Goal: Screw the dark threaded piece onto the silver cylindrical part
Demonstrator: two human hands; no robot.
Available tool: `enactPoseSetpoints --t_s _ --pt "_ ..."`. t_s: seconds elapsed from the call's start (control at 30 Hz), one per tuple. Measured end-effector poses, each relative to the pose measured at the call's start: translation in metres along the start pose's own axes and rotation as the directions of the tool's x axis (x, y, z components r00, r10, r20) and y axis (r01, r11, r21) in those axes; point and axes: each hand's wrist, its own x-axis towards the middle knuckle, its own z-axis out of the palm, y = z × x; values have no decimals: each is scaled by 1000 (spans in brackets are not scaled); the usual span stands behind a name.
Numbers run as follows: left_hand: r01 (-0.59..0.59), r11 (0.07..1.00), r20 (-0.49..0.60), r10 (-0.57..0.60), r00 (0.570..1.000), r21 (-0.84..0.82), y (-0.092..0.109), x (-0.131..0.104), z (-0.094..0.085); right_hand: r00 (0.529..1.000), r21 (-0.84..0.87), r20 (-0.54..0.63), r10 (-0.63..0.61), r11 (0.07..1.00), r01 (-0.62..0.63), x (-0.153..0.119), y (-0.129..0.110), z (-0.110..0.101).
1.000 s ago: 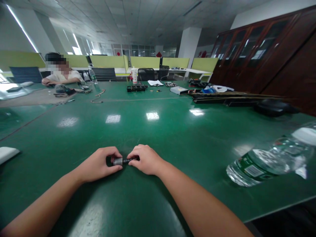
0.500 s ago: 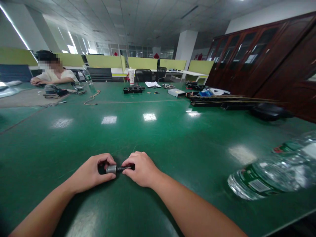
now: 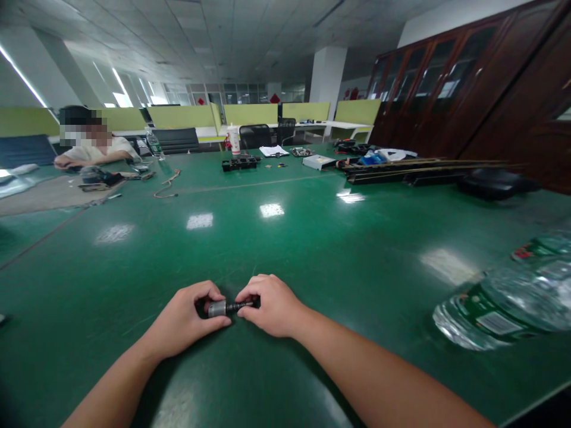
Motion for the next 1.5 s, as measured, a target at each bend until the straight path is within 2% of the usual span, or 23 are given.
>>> enactPoseSetpoints --t_s 0.2,0.4,0.63,1.07,1.5 --pt "-46 995 -10 47 999 84 1 2 1 1000 30 -5 -17 999 17 0 -2 -5" --pt "-69 993 -22 72 997 98 1 3 3 1000 2 -8 -15 1000 15 0 0 -4" --pt "-30 994 -32 34 999 102 4 1 3 1000 1 -9 -18 1000 18 -1 -1 -3" --pt "-2 994 -28 5 1000 112 4 4 3 999 -112 -29 -15 994 11 -3 -2 -8" --pt "20 995 -21 -18 1000 93 7 1 1 1000 -90 4 -1 996 1 -2 -2 -15"
